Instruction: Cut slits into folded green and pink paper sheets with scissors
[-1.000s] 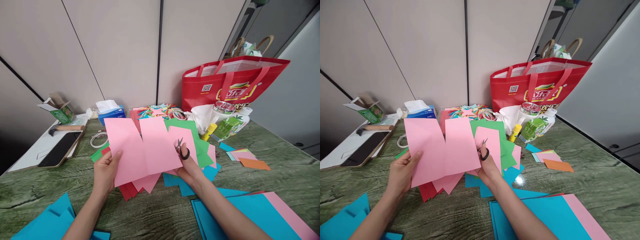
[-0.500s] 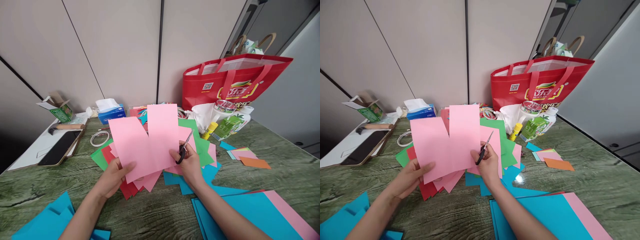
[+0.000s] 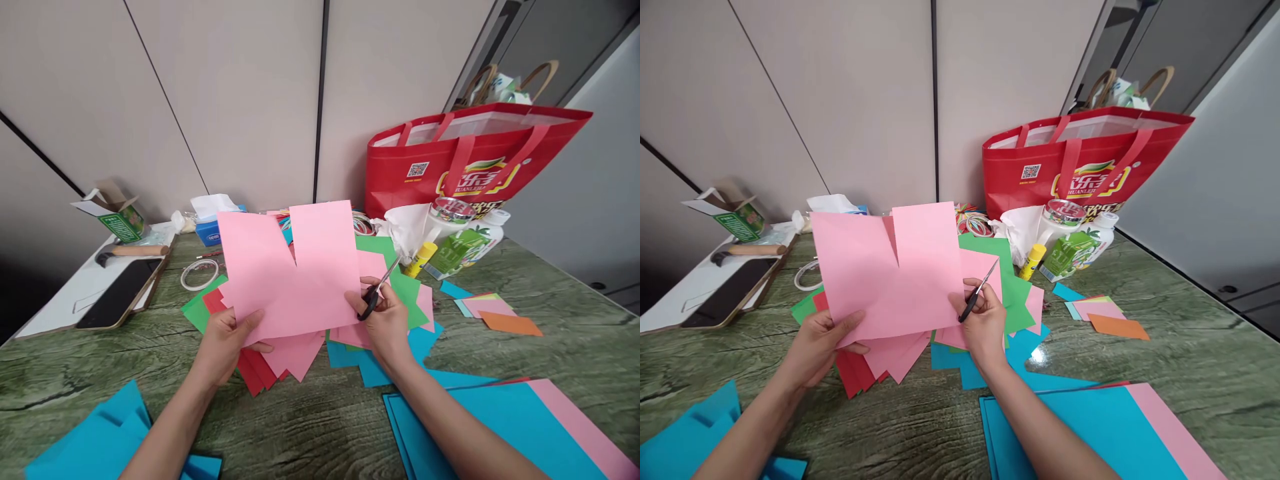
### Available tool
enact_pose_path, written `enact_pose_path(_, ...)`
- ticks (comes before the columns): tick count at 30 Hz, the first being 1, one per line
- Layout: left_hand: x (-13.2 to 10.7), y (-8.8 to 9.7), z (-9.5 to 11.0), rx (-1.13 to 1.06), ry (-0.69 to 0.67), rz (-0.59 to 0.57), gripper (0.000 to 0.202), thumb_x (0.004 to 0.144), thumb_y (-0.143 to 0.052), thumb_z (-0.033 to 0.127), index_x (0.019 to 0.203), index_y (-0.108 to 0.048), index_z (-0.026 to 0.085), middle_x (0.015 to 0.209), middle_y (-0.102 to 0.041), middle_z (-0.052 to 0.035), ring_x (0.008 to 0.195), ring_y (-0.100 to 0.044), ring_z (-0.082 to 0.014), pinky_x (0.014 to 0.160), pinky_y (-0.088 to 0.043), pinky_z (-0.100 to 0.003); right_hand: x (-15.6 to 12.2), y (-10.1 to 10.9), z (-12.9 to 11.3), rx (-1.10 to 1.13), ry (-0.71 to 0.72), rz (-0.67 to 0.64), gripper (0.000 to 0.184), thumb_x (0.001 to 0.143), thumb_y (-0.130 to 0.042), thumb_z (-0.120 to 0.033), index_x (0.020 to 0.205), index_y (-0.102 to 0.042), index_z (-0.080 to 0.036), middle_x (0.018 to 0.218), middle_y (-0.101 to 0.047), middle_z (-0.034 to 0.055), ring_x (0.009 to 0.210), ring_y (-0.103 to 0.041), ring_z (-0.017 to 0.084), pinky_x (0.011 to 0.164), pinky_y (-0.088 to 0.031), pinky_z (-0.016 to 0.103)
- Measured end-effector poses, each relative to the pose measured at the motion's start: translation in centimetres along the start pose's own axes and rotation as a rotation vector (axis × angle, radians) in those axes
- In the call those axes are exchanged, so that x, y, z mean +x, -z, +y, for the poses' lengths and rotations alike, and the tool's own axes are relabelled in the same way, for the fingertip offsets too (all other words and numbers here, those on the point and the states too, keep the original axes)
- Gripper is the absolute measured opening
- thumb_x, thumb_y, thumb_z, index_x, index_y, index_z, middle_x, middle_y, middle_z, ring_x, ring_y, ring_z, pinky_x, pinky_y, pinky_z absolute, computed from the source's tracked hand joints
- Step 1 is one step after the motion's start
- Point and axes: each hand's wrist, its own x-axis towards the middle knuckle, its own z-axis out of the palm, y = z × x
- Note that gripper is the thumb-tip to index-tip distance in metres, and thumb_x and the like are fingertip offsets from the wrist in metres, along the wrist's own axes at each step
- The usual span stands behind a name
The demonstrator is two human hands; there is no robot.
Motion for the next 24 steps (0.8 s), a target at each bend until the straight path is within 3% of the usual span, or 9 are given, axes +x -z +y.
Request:
enact_pose_path(7,0.0,0.3,0.2,-0.083,0.067,-0.003,0.024,0.059,-0.074,0.023,0.080,-0.069,0.012,0.077,-0.072,-0.0058,0.060,-0.065,-0.0186,0.048,-0.057,-0.027,0.3,0.2,0.4,-0.003,-0.019,0.039,0.035,0.059,-0.072,-0.027,0.089,-0.056,-0.018,0.069,-0.054,-0.0031,0.057,-0.048,0.009,0.052,-0.037,0.020)
enact_pose_path(12,0.2,0.2,0.0,-0.155,-0.097,0.133,0.024,0.057,-0.074,0.022,0.079,-0.068,0.014,0.084,-0.071,-0.0027,0.067,-0.064,-0.0180,0.052,-0.059,-0.031,0.2,0.0,-0.3,-0.018,0.089,0.080,0.034,0.068,-0.066,-0.029,0.098,-0.053,-0.019,0.077,-0.059,0.0004,0.069,-0.056,0.013,0.062,-0.042,0.025)
enact_pose_path(14,0.3,0.2,0.1,-0.169,-0.170,0.197,0.025,0.058,-0.074,0.023,0.081,-0.068,0.016,0.088,-0.070,-0.0013,0.071,-0.063,-0.0182,0.053,-0.059,-0.033,-0.3,-0.3,-0.8,-0.038,0.089,-0.065,0.029,0.072,-0.062,-0.030,0.097,-0.053,-0.019,0.072,-0.060,0.0002,0.067,-0.057,0.014,0.063,-0.043,0.027)
enact_pose_path(17,0.3,0.1,0.3,-0.179,-0.249,0.263,0.021,0.057,-0.073,0.023,0.077,-0.068,0.016,0.086,-0.070,-0.0001,0.071,-0.063,-0.0180,0.053,-0.059,-0.034,-1.5,-0.8,-1.3,-0.012,-0.103,-0.550,0.029,0.073,-0.061,-0.033,0.096,-0.052,-0.018,0.060,-0.058,-0.0021,0.055,-0.055,0.013,0.057,-0.043,0.028)
enact_pose_path(19,0.3,0.0,0.6,-0.193,-0.293,0.310,0.018,0.057,-0.073,0.022,0.072,-0.068,0.015,0.083,-0.070,0.0001,0.069,-0.062,-0.0167,0.054,-0.060,-0.033,-2.2,-1.0,-1.5,0.013,-0.248,-0.777,0.031,0.071,-0.064,-0.032,0.095,-0.049,-0.018,0.062,-0.057,-0.0027,0.055,-0.054,0.012,0.056,-0.041,0.027)
enact_pose_path(21,0.2,0.0,0.8,-0.209,-0.327,0.339,0.016,0.057,-0.073,0.021,0.071,-0.068,0.015,0.081,-0.069,0.0002,0.067,-0.062,-0.0152,0.053,-0.060,-0.031,-2.5,-1.0,-1.5,0.018,-0.344,-0.894,0.032,0.069,-0.066,-0.031,0.092,-0.049,-0.018,0.066,-0.055,-0.0025,0.058,-0.053,0.011,0.057,-0.039,0.025)
enact_pose_path(24,-0.1,-0.1,0.9,-0.223,-0.336,0.325,0.014,0.059,-0.072,0.020,0.071,-0.069,0.014,0.079,-0.069,0.0008,0.065,-0.061,-0.0141,0.050,-0.060,-0.029,-2.6,-0.9,-1.6,0.006,-0.393,-0.971,0.034,0.068,-0.068,-0.033,0.092,-0.050,-0.017,0.071,-0.054,-0.0011,0.062,-0.050,0.010,0.057,-0.037,0.023)
